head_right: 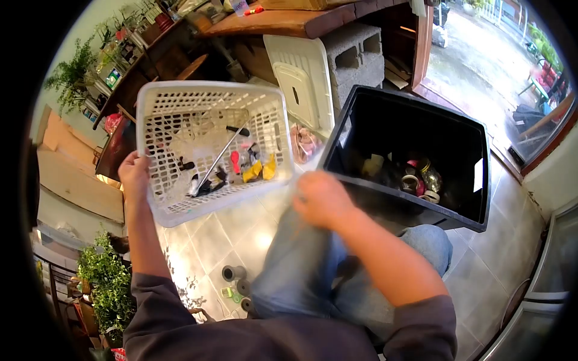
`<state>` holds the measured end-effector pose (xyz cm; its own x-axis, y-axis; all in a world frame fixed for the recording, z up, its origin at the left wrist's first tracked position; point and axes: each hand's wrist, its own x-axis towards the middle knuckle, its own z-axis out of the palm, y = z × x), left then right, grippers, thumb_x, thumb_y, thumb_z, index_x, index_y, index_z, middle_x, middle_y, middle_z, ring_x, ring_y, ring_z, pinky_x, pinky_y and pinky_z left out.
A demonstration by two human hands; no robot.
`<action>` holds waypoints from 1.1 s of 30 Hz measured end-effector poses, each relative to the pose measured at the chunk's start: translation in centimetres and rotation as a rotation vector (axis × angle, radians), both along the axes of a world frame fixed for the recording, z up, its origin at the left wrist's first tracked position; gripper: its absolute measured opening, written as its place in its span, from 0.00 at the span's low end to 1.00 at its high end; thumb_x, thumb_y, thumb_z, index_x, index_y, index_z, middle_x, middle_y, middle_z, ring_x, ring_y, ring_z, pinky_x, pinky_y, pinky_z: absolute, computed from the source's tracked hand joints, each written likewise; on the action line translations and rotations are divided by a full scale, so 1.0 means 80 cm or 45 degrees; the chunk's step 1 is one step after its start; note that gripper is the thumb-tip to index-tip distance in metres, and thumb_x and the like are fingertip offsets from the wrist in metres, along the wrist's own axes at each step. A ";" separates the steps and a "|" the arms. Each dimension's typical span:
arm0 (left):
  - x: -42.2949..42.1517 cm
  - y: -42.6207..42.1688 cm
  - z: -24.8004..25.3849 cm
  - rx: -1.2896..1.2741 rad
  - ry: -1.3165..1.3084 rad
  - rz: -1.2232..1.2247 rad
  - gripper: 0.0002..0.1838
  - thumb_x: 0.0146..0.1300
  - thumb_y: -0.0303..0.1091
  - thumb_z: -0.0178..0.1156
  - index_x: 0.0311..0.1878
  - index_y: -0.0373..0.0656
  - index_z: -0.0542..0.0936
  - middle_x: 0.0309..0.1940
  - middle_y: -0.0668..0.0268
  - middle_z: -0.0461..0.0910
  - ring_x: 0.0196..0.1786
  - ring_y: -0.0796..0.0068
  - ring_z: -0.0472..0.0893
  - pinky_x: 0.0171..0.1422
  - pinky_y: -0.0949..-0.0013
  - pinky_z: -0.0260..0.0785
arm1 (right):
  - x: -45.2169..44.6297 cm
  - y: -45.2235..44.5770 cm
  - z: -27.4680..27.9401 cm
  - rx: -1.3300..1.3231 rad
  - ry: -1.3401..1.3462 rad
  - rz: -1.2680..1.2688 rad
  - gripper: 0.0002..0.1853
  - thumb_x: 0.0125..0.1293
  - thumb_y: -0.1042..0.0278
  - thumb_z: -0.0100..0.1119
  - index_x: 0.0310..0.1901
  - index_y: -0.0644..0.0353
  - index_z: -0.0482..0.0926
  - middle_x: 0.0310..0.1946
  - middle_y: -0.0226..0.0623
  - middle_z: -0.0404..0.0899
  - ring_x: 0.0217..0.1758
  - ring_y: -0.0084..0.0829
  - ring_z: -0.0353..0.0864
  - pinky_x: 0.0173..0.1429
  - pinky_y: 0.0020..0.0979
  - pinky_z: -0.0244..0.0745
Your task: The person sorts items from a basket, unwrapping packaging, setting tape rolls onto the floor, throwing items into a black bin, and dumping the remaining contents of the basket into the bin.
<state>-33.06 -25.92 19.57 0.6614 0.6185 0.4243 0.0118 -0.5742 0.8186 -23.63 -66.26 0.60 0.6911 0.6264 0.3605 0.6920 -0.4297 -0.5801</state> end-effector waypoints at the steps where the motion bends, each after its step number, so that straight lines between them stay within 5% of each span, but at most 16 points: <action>1: -0.002 0.007 0.020 0.058 -0.063 0.008 0.11 0.61 0.27 0.64 0.46 0.37 0.87 0.26 0.74 0.79 0.22 0.90 0.70 0.27 0.83 0.60 | 0.009 -0.003 -0.002 0.138 -0.003 -0.136 0.14 0.62 0.64 0.70 0.44 0.64 0.85 0.46 0.48 0.85 0.54 0.49 0.83 0.58 0.43 0.79; 9: -0.029 -0.070 0.141 0.135 -0.279 -0.214 0.12 0.63 0.27 0.63 0.48 0.35 0.86 0.24 0.75 0.77 0.23 0.90 0.68 0.28 0.81 0.57 | 0.082 -0.073 0.041 0.744 -0.148 -0.800 0.09 0.63 0.71 0.66 0.41 0.68 0.86 0.38 0.53 0.87 0.43 0.48 0.88 0.51 0.40 0.82; 12: -0.027 -0.093 0.152 0.165 -0.248 -0.225 0.13 0.61 0.27 0.62 0.48 0.35 0.86 0.23 0.75 0.75 0.22 0.90 0.67 0.28 0.81 0.56 | 0.093 -0.124 0.057 0.813 0.203 -0.983 0.11 0.65 0.68 0.66 0.42 0.69 0.87 0.39 0.51 0.89 0.43 0.43 0.90 0.50 0.36 0.82; 17: -0.012 -0.100 0.165 0.131 -0.180 -0.329 0.14 0.59 0.26 0.61 0.47 0.34 0.86 0.22 0.76 0.73 0.21 0.90 0.66 0.27 0.81 0.55 | 0.092 -0.161 0.053 0.415 0.487 -1.068 0.21 0.65 0.54 0.68 0.47 0.67 0.87 0.44 0.55 0.88 0.52 0.49 0.89 0.57 0.41 0.81; 23: -0.009 -0.148 0.183 0.230 -0.203 -0.317 0.14 0.60 0.27 0.60 0.48 0.34 0.86 0.21 0.77 0.73 0.20 0.89 0.65 0.27 0.80 0.54 | 0.075 -0.197 0.026 -0.746 0.683 -0.755 0.32 0.68 0.44 0.62 0.56 0.69 0.84 0.57 0.60 0.84 0.62 0.54 0.83 0.68 0.46 0.77; 30: 0.000 -0.111 0.226 0.130 -0.171 -0.577 0.16 0.66 0.29 0.57 0.51 0.28 0.84 0.21 0.76 0.70 0.21 0.88 0.65 0.28 0.81 0.55 | 0.045 -0.199 0.012 -0.916 0.889 -0.477 0.33 0.71 0.41 0.57 0.57 0.69 0.85 0.60 0.55 0.83 0.64 0.51 0.82 0.70 0.42 0.74; 33: -0.014 -0.115 0.232 0.060 -0.160 -0.703 0.18 0.66 0.30 0.56 0.53 0.25 0.82 0.21 0.75 0.69 0.21 0.88 0.64 0.28 0.81 0.54 | 0.031 -0.211 0.010 -0.978 1.066 -0.306 0.29 0.72 0.43 0.57 0.53 0.66 0.87 0.47 0.52 0.89 0.53 0.44 0.89 0.59 0.43 0.81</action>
